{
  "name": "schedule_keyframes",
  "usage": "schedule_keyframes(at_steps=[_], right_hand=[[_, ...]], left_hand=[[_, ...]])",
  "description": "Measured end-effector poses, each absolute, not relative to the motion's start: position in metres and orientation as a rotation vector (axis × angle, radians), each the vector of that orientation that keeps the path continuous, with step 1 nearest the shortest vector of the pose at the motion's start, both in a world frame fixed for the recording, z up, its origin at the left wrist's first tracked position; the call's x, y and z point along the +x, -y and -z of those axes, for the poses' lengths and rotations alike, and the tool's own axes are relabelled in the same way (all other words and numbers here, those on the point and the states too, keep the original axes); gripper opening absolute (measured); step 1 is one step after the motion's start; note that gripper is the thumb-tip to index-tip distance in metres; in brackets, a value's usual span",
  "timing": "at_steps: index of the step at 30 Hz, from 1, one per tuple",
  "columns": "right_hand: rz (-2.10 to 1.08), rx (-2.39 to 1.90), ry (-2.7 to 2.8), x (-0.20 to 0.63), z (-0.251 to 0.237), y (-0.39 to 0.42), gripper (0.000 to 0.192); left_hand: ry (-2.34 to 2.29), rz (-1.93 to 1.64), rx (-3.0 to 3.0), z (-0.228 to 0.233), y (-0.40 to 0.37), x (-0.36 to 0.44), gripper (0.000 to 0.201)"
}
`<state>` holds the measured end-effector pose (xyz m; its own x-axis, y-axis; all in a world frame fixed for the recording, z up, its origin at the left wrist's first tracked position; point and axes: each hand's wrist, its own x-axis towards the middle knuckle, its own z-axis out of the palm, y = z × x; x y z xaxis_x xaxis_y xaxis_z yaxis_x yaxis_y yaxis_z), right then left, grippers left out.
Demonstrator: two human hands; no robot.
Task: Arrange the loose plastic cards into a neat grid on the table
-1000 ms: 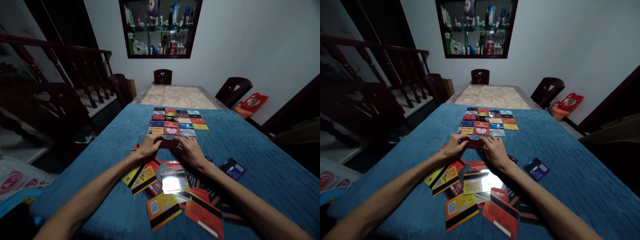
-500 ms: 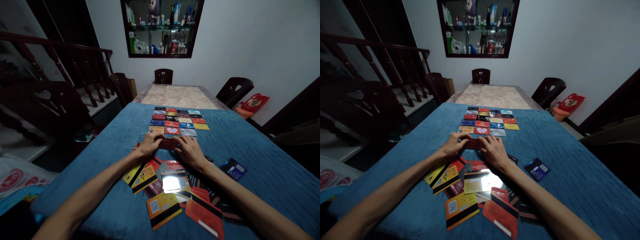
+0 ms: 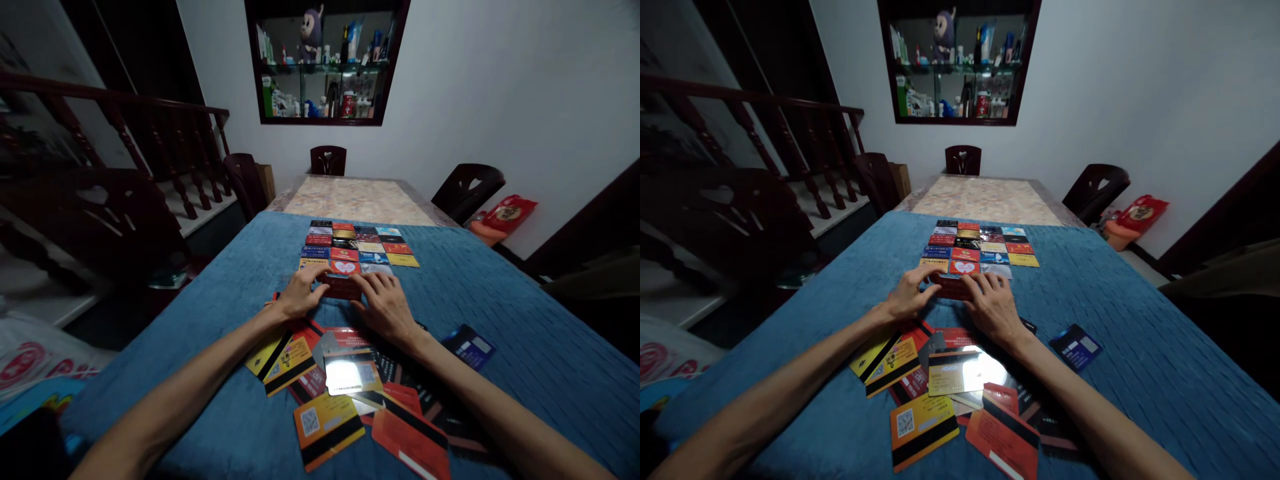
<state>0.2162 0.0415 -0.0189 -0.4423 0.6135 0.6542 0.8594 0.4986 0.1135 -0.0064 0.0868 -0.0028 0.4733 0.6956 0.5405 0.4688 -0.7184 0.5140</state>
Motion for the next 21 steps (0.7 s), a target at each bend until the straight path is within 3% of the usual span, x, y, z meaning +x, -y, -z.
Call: schedule_keyframes(at_steps=[12, 21], right_hand=[[0.529, -1.137, 2.168, 0.220, 0.006, -0.049, 0.044], [0.506, -1.039, 2.251, 0.207, -0.002, -0.086, 0.044]], left_hand=[[-0.893, -0.889, 2.927, -0.013, -0.080, -0.019, 0.058], [-1.007, -0.748, 3.206, -0.020, -0.102, -0.034, 0.050]])
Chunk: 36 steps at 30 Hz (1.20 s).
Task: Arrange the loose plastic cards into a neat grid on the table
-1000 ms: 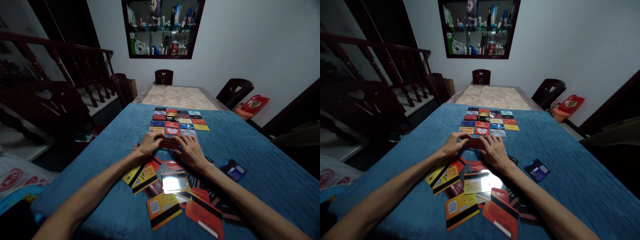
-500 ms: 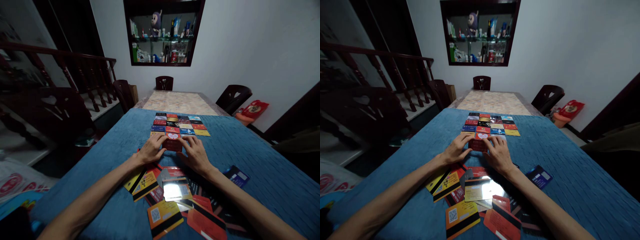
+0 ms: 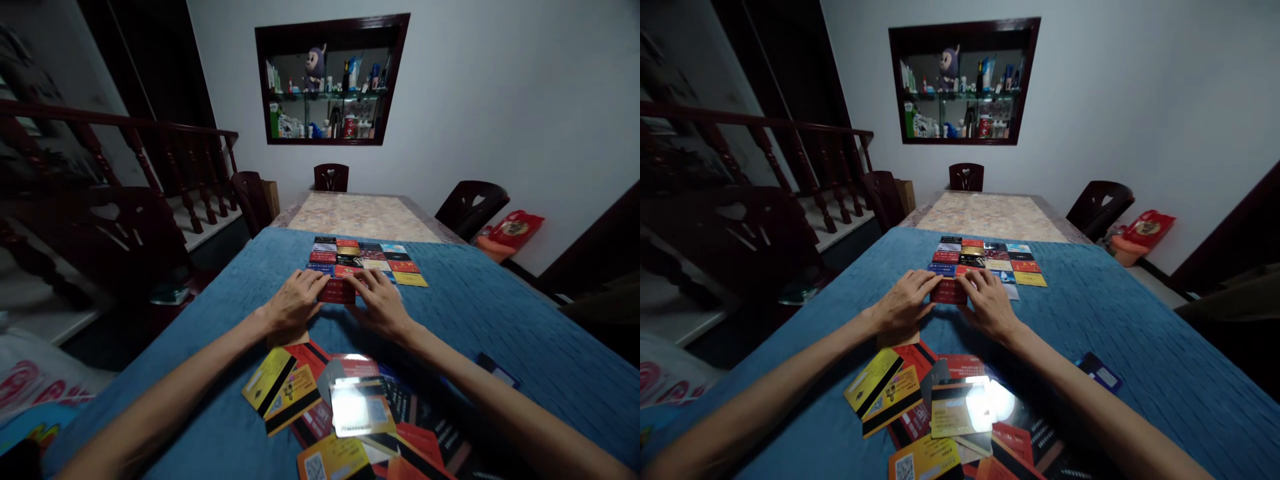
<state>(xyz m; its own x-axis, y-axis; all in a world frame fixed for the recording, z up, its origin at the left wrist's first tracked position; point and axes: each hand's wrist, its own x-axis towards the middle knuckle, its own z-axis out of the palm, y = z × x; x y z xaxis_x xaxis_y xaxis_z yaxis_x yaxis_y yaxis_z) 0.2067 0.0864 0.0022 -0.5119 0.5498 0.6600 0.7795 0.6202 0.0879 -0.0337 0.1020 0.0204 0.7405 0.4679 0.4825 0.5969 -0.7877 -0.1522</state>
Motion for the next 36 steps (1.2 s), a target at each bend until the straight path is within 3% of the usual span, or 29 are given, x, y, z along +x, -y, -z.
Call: schedule_keyframes(at_steps=[10, 16, 22, 29, 36], right_hand=[[0.401, -1.056, 2.331, 0.203, -0.028, -0.161, 0.047], [0.406, -1.137, 2.330, 0.197, -0.036, -0.210, 0.043], [0.290, -1.260, 2.343, 0.190, -0.024, -0.240, 0.043], [0.112, -1.408, 2.354, 0.189, -0.008, -0.257, 0.020], [0.016, -1.516, 2.358, 0.185, 0.002, -0.267, 0.022]], left_hand=[[0.862, 0.614, -2.674, -0.044, -0.171, -0.044, 0.030], [0.887, 0.599, -2.732, -0.055, -0.222, -0.049, 0.032], [1.003, 0.622, -2.829, -0.038, -0.258, -0.046, 0.026], [1.116, 0.664, -2.911, -0.015, -0.281, -0.037, 0.020], [1.197, 0.584, -2.908, -0.002, -0.292, -0.033, 0.024]])
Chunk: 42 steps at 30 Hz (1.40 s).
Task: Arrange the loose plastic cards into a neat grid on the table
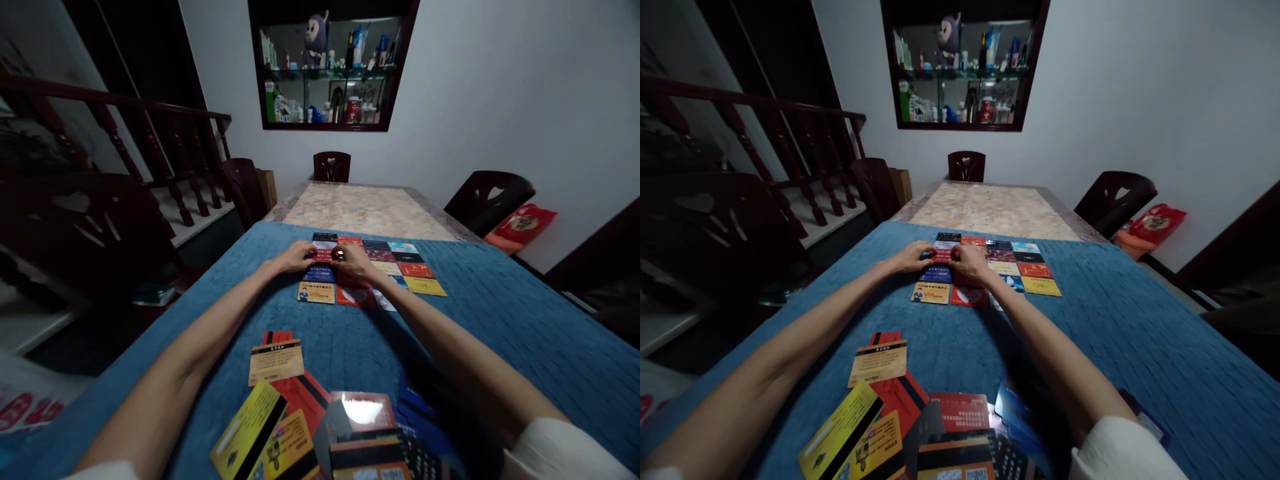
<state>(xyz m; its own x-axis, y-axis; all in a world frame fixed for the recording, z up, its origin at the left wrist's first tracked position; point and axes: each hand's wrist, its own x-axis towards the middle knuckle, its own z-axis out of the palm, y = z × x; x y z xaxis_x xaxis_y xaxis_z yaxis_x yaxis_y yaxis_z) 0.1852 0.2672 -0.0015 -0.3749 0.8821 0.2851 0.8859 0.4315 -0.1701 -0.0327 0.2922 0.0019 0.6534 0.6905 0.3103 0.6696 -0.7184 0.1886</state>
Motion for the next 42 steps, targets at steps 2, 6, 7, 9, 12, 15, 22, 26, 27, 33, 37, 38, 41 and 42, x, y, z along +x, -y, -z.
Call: schedule_keyframes(at_steps=[2, 6, 7, 9, 12, 15, 22, 26, 27, 33, 37, 38, 41, 42], right_hand=[[0.000, -1.532, 2.364, 0.183, 0.002, -0.267, 0.021], [-0.010, -1.562, 2.374, 0.181, 0.005, -0.268, 0.019], [-0.009, -1.571, 2.374, 0.180, 0.006, -0.268, 0.019], [-0.004, -1.590, 2.373, 0.180, 0.007, -0.268, 0.020], [0.006, -1.624, 2.369, 0.179, 0.008, -0.267, 0.022], [0.017, -1.654, 2.366, 0.178, 0.008, -0.266, 0.025], [0.058, -1.694, 2.387, 0.174, 0.002, -0.262, 0.026], [0.104, -1.711, 2.404, 0.173, -0.002, -0.258, 0.027], [0.112, -1.714, 2.409, 0.173, -0.003, -0.257, 0.027], [0.129, -1.716, 2.405, 0.175, -0.010, -0.245, 0.034], [0.128, -1.694, 2.408, 0.177, -0.016, -0.233, 0.033], [0.128, -1.682, 2.412, 0.177, -0.017, -0.230, 0.032], [0.126, -1.634, 2.423, 0.178, -0.018, -0.218, 0.030], [0.124, -1.618, 2.429, 0.177, -0.018, -0.213, 0.029]], left_hand=[[-1.162, -0.547, 2.802, 0.000, -0.294, -0.033, 0.025], [-1.160, -0.524, 2.798, 0.004, -0.295, -0.031, 0.027], [-1.159, -0.520, 2.797, 0.004, -0.296, -0.031, 0.026], [-1.160, -0.517, 2.793, 0.006, -0.297, -0.030, 0.025], [-1.164, -0.527, 2.785, 0.007, -0.298, -0.031, 0.025], [-1.171, -0.540, 2.776, 0.009, -0.299, -0.033, 0.025], [-1.213, -0.598, 2.762, 0.015, -0.300, -0.035, 0.025], [-1.209, -0.610, 2.768, 0.015, -0.298, -0.033, 0.023], [-1.208, -0.612, 2.768, 0.015, -0.298, -0.033, 0.023], [-1.234, -0.653, 2.749, 0.015, -0.292, -0.035, 0.027], [-1.259, -0.688, 2.729, 0.012, -0.284, -0.038, 0.031], [-1.261, -0.695, 2.726, 0.011, -0.281, -0.039, 0.031], [-1.241, -0.726, 2.730, 0.009, -0.270, -0.043, 0.030], [-1.229, -0.738, 2.735, 0.008, -0.265, -0.045, 0.029]])
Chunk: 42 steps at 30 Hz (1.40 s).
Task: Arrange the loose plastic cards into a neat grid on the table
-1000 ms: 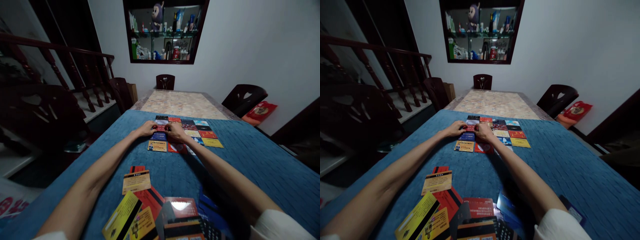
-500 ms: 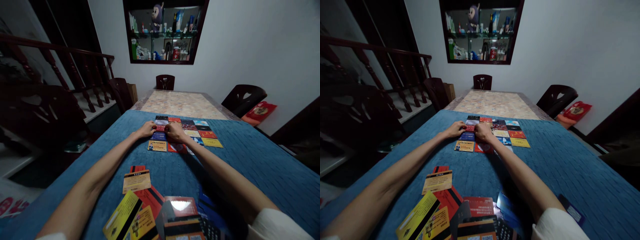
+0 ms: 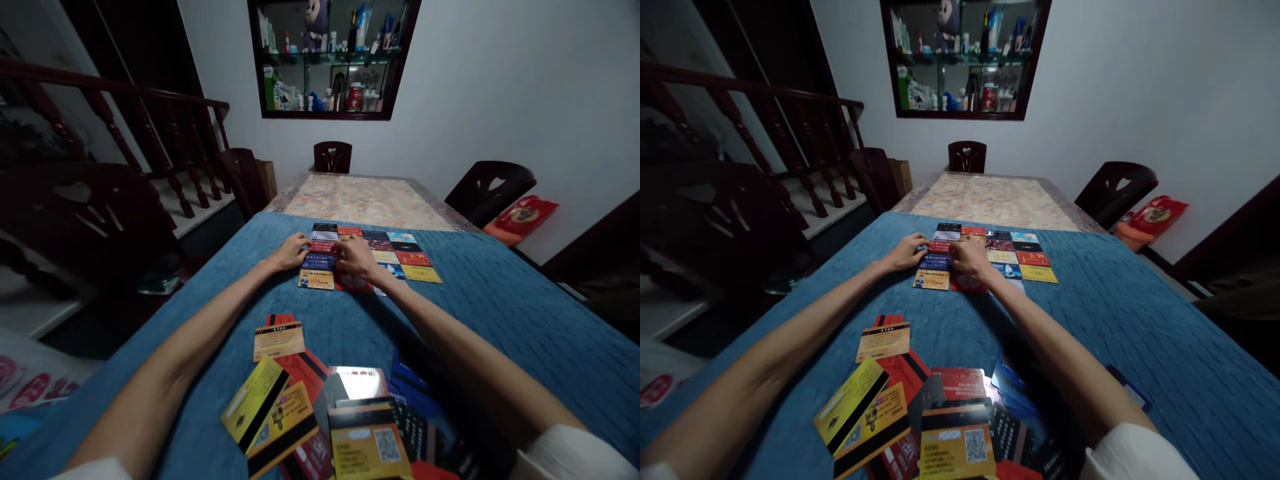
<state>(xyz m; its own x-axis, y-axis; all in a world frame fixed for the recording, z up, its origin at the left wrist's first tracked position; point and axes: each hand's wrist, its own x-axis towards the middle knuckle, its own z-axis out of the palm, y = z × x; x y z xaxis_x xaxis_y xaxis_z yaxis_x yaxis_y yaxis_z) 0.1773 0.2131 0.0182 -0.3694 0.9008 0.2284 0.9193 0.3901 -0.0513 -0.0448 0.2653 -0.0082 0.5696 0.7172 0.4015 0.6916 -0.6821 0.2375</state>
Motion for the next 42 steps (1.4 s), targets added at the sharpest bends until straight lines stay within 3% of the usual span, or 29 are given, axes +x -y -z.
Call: schedule_keyframes(at_steps=[13, 19, 23, 29, 42], right_hand=[[-0.133, -1.126, 2.484, 0.150, 0.000, -0.131, 0.019], [-0.215, -0.927, 2.574, 0.135, 0.006, -0.093, 0.029], [-0.269, -0.922, 2.626, 0.129, 0.005, -0.073, 0.037], [-0.267, -0.955, 2.699, 0.126, 0.002, -0.062, 0.031], [-0.294, -0.966, 2.670, 0.131, 0.011, -0.062, 0.033]], left_hand=[[-1.135, -0.867, 2.729, 0.002, -0.181, -0.064, 0.023], [-1.154, -0.958, 2.686, 0.003, -0.145, -0.067, 0.021], [-1.207, -1.051, 2.623, 0.007, -0.125, -0.067, 0.022], [-1.262, -1.161, 2.523, 0.016, -0.106, -0.070, 0.022], [-1.142, -1.105, 2.531, 0.022, -0.096, -0.064, 0.021]])
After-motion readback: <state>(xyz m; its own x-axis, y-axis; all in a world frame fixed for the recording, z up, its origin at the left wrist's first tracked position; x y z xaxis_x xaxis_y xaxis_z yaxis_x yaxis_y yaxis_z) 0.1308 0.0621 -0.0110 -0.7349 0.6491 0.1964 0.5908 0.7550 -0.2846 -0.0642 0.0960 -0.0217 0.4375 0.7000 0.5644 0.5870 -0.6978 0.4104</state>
